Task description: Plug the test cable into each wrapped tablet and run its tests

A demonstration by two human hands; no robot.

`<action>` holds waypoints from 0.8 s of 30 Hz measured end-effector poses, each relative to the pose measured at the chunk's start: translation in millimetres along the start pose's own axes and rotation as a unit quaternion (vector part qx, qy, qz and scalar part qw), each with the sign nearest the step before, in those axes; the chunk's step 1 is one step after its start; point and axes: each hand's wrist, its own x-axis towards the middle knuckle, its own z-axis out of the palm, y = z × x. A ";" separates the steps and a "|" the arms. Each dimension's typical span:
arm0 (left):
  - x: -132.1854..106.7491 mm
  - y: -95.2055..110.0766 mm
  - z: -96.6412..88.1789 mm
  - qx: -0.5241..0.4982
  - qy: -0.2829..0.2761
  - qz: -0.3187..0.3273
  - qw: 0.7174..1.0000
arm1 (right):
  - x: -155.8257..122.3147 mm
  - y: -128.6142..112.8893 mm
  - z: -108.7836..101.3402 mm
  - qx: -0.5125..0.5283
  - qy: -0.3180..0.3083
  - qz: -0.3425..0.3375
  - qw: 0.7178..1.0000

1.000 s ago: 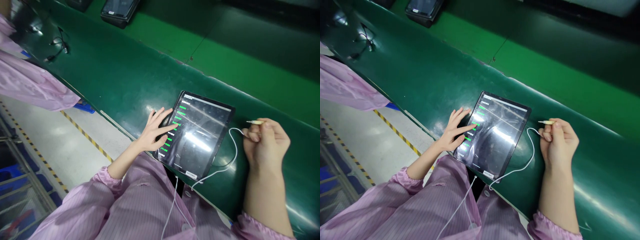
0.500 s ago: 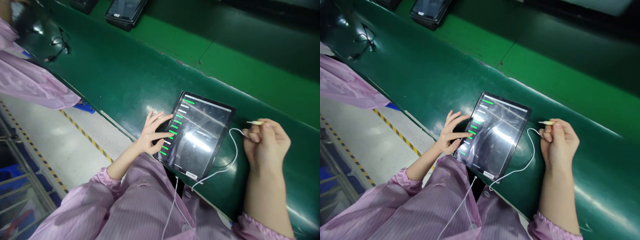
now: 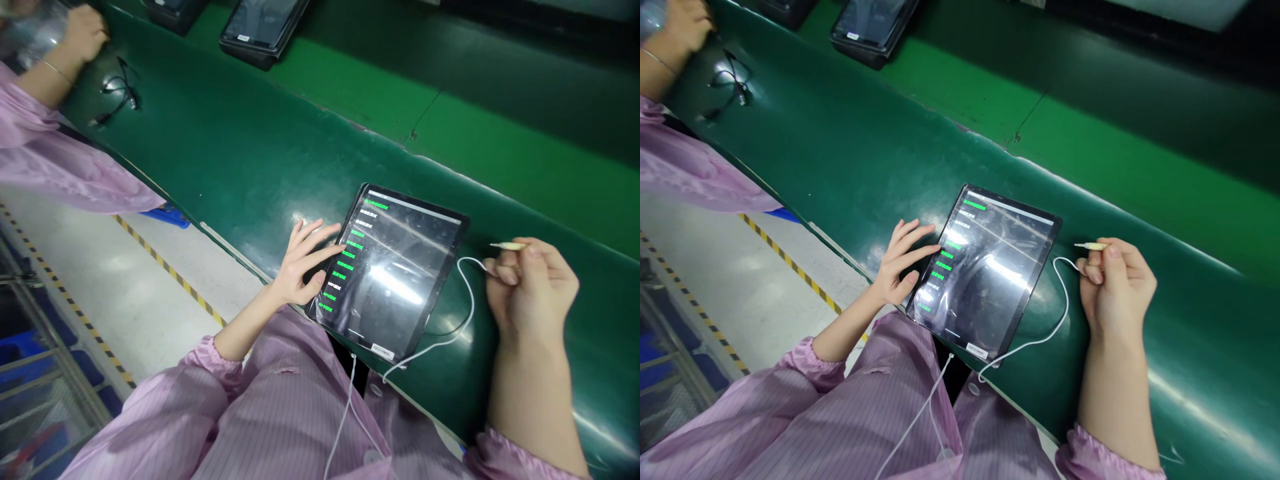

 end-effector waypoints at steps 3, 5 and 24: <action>-0.7 -0.4 -0.2 0.003 -0.015 0.004 1.000 | -0.9 -1.3 1.7 -0.011 0.003 -0.002 1.000; -1.6 -0.8 0.2 0.007 -0.028 0.003 1.000 | -1.2 -1.9 2.3 -0.016 0.009 0.000 1.000; -54.9 50.9 0.4 0.026 -0.258 -0.164 0.952 | 2.3 0.5 -4.0 0.028 0.052 0.079 0.995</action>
